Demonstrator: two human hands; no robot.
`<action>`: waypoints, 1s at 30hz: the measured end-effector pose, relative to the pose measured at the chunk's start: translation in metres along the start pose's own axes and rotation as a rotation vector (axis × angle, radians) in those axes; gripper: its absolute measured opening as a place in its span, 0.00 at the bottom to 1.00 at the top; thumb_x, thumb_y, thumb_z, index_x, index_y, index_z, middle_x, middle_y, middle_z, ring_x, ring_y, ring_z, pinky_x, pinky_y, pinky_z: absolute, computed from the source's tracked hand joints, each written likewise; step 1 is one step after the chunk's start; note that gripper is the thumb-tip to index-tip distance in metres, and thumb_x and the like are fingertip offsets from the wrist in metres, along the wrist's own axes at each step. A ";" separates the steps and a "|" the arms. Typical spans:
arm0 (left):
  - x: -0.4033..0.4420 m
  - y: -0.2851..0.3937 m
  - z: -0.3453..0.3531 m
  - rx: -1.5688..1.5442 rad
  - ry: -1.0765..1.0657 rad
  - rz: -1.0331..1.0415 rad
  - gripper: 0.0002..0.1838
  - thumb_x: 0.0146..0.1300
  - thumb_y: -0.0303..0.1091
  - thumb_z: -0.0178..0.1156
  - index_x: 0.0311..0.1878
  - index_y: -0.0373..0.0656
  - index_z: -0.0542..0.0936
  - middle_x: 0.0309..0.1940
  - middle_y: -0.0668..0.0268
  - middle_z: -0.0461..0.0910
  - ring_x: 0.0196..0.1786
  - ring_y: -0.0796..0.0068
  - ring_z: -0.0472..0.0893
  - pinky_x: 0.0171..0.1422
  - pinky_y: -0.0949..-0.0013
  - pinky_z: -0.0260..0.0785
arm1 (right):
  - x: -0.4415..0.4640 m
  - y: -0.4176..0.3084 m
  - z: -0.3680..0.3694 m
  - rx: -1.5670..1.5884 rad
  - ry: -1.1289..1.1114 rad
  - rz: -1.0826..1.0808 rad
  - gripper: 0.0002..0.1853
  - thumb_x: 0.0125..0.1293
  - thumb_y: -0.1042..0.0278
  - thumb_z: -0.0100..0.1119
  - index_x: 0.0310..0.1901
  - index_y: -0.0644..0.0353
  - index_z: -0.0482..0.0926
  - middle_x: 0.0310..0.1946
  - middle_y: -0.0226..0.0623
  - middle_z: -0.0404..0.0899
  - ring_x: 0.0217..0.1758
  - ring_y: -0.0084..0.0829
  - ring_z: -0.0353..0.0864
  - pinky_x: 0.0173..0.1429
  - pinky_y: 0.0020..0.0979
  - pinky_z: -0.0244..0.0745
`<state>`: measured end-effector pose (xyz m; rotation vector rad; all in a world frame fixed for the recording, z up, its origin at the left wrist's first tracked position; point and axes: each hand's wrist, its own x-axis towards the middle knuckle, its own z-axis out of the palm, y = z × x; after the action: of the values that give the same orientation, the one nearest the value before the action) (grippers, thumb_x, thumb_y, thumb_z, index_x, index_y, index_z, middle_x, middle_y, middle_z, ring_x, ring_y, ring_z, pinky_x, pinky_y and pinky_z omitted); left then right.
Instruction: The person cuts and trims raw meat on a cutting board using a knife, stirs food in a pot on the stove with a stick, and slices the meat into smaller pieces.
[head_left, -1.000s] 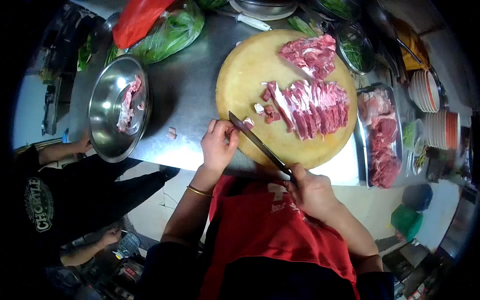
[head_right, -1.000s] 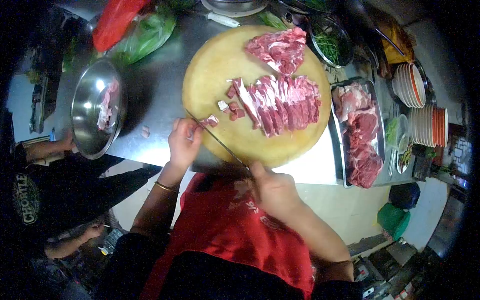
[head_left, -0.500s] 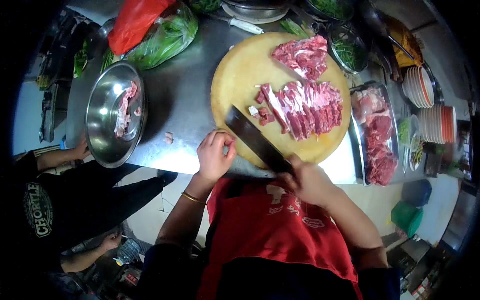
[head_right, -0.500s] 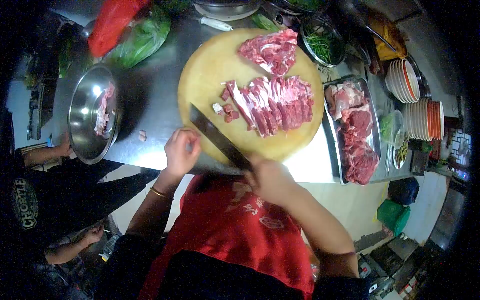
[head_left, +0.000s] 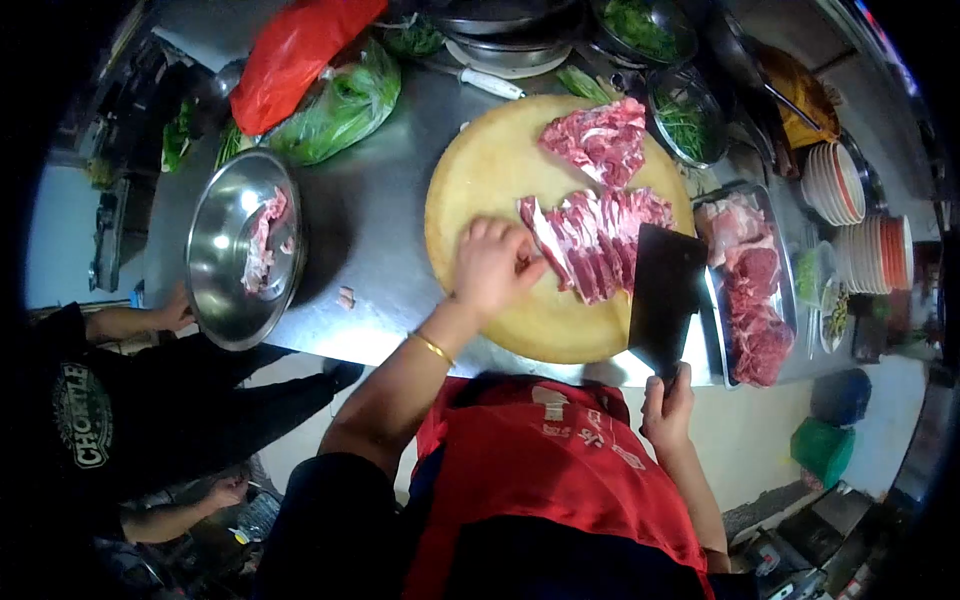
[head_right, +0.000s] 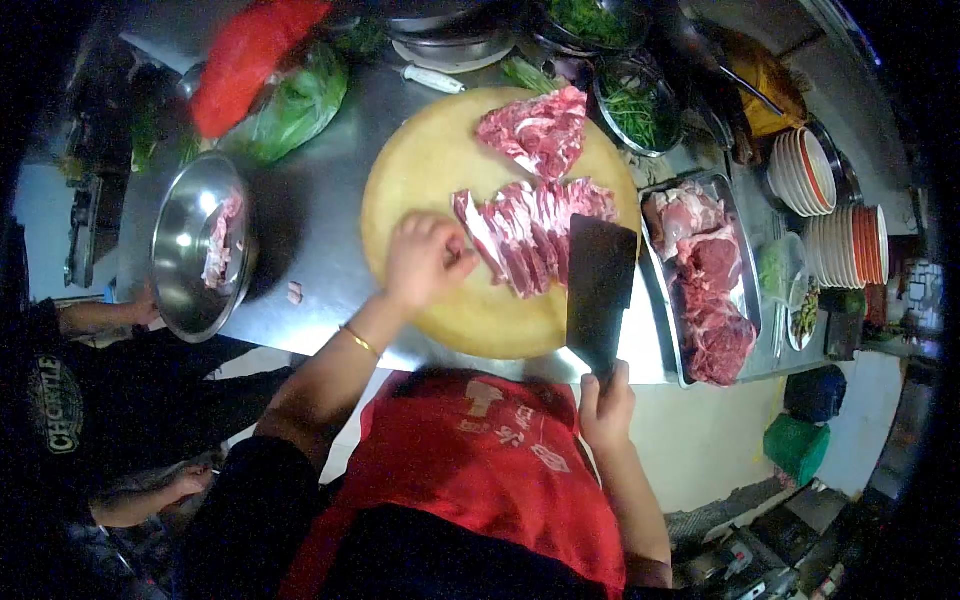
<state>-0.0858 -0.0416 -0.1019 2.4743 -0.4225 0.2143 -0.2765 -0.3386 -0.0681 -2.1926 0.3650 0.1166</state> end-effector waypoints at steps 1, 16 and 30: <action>-0.010 0.006 0.001 0.064 -0.032 0.039 0.18 0.54 0.50 0.69 0.40 0.49 0.81 0.43 0.62 0.78 0.51 0.58 0.75 0.64 0.51 0.62 | 0.000 0.000 0.002 0.011 0.006 0.002 0.10 0.70 0.73 0.52 0.50 0.66 0.69 0.27 0.41 0.77 0.29 0.32 0.77 0.35 0.34 0.73; -0.017 -0.106 -0.101 -1.133 0.770 -0.362 0.05 0.69 0.35 0.62 0.40 0.46 0.80 0.25 0.74 0.77 0.25 0.86 0.73 0.25 0.79 0.65 | 0.014 0.009 -0.004 0.237 0.005 -0.015 0.21 0.76 0.65 0.48 0.64 0.67 0.61 0.25 0.25 0.68 0.20 0.15 0.63 0.21 0.21 0.56; -0.112 -0.242 -0.272 -1.180 1.169 -0.900 0.13 0.65 0.44 0.60 0.27 0.50 0.76 0.19 0.73 0.73 0.16 0.80 0.67 0.19 0.76 0.55 | 0.026 0.004 -0.016 0.100 -0.025 -0.034 0.29 0.77 0.64 0.47 0.72 0.69 0.52 0.24 0.25 0.67 0.20 0.15 0.62 0.22 0.21 0.58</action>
<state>-0.1209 0.3330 -0.0447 0.8996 0.8258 0.6900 -0.2534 -0.3589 -0.0673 -2.0961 0.3134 0.1045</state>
